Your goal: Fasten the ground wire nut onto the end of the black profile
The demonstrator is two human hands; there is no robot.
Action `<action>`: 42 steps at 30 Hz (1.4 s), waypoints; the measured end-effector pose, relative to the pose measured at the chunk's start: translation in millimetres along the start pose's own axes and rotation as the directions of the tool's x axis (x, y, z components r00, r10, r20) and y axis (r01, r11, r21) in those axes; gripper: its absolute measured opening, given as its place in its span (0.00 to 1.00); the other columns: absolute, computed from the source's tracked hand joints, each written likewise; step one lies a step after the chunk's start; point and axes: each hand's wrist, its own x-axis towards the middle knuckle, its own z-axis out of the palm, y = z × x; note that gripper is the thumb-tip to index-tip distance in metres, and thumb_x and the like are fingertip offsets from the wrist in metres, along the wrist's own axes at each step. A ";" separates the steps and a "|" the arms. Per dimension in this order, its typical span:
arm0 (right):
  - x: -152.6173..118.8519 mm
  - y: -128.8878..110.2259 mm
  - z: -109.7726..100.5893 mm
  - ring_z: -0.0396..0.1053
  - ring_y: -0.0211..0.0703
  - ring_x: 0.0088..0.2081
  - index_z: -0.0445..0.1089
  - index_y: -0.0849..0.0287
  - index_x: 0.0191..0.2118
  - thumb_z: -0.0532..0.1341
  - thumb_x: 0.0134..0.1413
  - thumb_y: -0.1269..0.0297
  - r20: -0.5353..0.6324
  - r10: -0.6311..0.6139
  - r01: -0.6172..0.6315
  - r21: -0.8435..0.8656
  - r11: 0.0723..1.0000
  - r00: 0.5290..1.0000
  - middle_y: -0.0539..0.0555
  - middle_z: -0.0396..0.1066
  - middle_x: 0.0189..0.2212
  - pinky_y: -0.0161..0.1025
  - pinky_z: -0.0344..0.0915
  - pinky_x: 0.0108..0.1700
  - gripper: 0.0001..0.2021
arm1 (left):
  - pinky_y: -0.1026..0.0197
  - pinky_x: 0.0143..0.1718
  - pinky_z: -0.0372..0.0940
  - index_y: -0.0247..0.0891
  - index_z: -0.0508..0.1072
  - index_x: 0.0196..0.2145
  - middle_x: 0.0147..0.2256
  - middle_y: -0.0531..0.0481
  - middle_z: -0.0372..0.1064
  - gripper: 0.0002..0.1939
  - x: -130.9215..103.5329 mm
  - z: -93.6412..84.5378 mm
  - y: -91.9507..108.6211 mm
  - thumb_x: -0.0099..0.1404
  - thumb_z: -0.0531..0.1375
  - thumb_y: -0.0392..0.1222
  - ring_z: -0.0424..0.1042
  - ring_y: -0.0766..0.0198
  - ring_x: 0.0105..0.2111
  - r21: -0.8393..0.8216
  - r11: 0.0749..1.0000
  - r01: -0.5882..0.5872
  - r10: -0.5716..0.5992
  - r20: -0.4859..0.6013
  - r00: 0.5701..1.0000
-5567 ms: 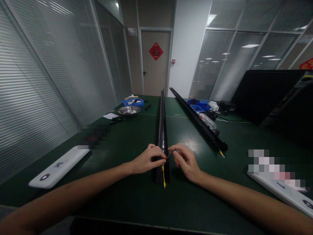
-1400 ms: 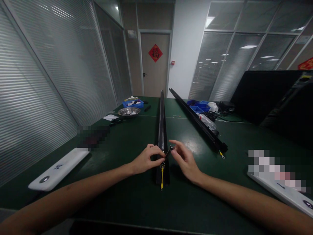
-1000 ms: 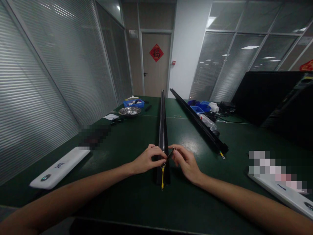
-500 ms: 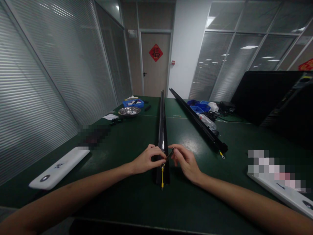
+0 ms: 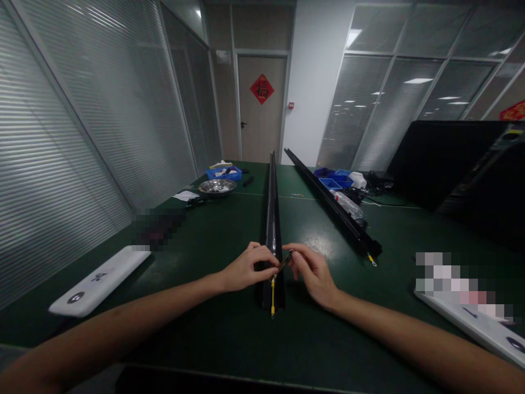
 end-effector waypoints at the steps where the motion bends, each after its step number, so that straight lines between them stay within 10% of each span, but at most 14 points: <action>1: -0.2 -0.6 0.1 0.66 0.36 0.23 0.72 0.56 0.54 0.55 0.73 0.57 0.004 -0.001 0.001 0.000 1.000 1.000 0.48 0.69 0.27 0.35 0.64 0.28 0.14 | 0.56 0.55 0.51 0.41 0.76 0.43 0.41 0.52 0.76 0.07 -0.1 0.3 -0.3 0.73 0.61 0.44 0.72 0.60 0.46 0.000 1.000 0.004 -0.004 0.002 1.000; 42: -0.3 -3.8 -0.3 0.67 0.36 0.27 0.71 0.55 0.49 0.56 0.72 0.61 -0.078 -0.107 0.108 0.021 0.994 0.991 0.52 0.64 0.38 0.37 0.66 0.30 0.09 | 0.55 0.55 0.51 0.41 0.76 0.44 0.43 0.51 0.76 0.07 -0.6 -1.4 1.1 0.73 0.61 0.45 0.71 0.60 0.46 -0.019 1.000 0.018 -0.017 0.004 1.000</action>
